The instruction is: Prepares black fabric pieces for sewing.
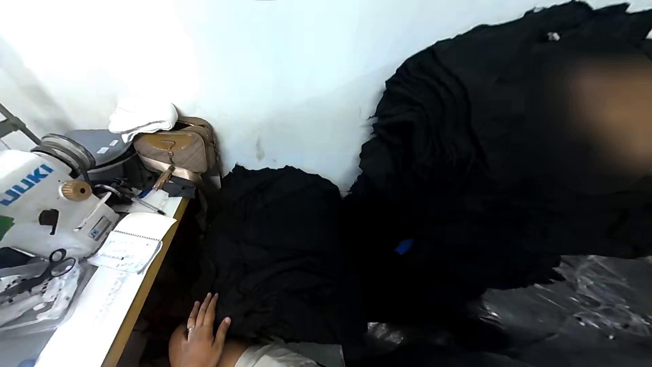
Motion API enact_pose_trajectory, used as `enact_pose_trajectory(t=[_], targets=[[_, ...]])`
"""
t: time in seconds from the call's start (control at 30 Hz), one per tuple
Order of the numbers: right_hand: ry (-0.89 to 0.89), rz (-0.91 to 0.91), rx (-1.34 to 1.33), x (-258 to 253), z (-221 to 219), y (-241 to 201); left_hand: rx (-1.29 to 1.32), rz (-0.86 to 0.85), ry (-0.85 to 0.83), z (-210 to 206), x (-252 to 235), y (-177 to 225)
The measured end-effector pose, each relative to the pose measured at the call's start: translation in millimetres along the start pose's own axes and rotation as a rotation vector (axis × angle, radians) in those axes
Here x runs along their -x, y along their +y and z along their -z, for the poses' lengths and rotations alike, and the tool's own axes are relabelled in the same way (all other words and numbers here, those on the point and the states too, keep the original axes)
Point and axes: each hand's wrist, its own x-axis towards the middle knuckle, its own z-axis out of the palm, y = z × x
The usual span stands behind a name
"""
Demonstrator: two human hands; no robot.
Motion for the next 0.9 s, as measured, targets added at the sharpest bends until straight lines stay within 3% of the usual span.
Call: enact_pose_trajectory(t=[0.17, 0.27, 0.37, 0.43, 0.5, 0.57, 0.67, 0.8, 0.9], targets=[[-0.171, 0.021, 0.011, 28, -50, -64, 0.017, -0.041, 0.053, -3, -4, -8], [-0.116, 0.282, 0.106, 47, -109, -78, 0.138, -0.086, 0.195, -1, -11, -17], [-0.148, 0.414, -0.024, 79, -169, -113, 0.191, 0.053, 0.304, 9, -9, -13], [-0.233, 0.507, -0.104, 106, -211, -137, 0.238, 0.189, 0.25, 20, -9, -10], [-0.448, 0.554, -0.126, 133, -244, -155, 0.293, 0.284, 0.153, 26, -10, -8], [-0.667, 0.594, -0.164, 150, -268, -174, 0.347, 0.352, 0.08, 30, -8, -6], [-0.815, 0.691, -0.154, 165, -294, -200, 0.388, 0.443, 0.052, 34, -4, 2], [-0.829, 0.836, -0.048, 168, -318, -228, 0.458, 0.497, -0.019, 46, -4, 13], [-0.806, 0.844, -0.084, 172, -328, -255, 0.56, 0.538, 0.026, 55, -9, 18]])
